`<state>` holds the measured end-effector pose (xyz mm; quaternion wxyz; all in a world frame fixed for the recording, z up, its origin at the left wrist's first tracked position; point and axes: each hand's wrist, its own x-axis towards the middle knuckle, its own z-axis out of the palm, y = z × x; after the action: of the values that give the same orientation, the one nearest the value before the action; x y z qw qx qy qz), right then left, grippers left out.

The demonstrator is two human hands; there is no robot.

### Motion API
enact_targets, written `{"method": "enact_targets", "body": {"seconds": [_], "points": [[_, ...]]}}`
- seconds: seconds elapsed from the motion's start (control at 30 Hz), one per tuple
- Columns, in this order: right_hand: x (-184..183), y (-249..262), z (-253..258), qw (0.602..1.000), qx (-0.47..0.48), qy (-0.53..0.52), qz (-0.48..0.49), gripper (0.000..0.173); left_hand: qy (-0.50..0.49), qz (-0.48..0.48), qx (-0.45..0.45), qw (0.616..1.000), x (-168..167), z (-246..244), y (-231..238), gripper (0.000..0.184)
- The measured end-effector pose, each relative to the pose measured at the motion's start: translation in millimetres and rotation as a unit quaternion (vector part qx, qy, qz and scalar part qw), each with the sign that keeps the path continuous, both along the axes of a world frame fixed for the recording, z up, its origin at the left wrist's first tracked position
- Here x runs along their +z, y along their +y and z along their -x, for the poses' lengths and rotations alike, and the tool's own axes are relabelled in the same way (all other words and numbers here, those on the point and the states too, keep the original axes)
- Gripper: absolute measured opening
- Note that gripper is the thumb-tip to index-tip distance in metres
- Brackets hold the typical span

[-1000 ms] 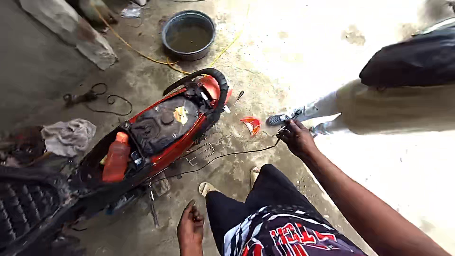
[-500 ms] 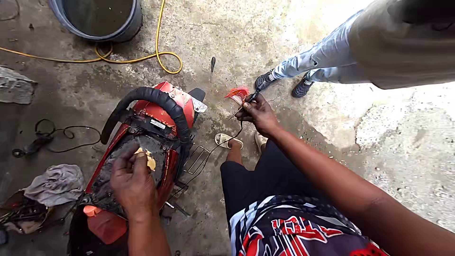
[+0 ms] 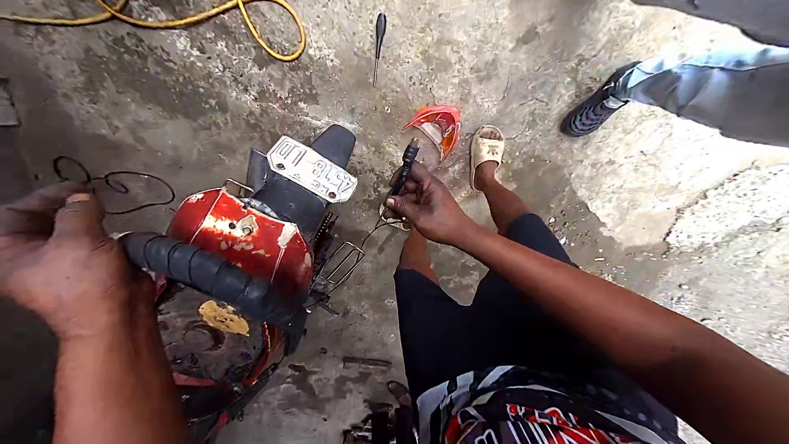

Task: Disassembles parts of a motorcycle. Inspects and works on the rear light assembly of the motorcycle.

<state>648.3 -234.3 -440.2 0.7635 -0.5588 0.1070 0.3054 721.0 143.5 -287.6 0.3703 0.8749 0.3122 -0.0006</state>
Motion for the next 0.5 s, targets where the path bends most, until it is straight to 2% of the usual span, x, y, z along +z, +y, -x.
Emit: {"method": "enact_targets", "body": {"seconds": [0.07,0.13,0.2,0.3,0.4,0.5], "points": [[-5,-3,-5,0.998,0.057,-0.01,0.002,0.029,0.06,-0.103,-0.052,0.991,7,-8,-10,0.032],[-5,-2,-12,0.991,0.121,-0.045,0.028,0.024,0.115,-0.194,-0.173,0.959,24,-17,-22,0.038],[2,2,-21,0.979,0.17,-0.087,0.075,0.02,0.12,-0.166,-0.304,0.93,33,-28,-51,0.034],[9,20,-31,0.965,0.19,-0.145,0.108,0.016,0.15,-0.079,-0.412,0.895,21,-55,-125,0.026],[9,36,-35,0.956,0.196,-0.177,0.128,0.017,0.213,-0.024,-0.462,0.86,-9,-71,-143,0.018],[6,46,-31,0.951,0.185,-0.205,0.143,0.015,0.261,0.018,-0.449,0.854,-17,-76,-139,0.007]]}}
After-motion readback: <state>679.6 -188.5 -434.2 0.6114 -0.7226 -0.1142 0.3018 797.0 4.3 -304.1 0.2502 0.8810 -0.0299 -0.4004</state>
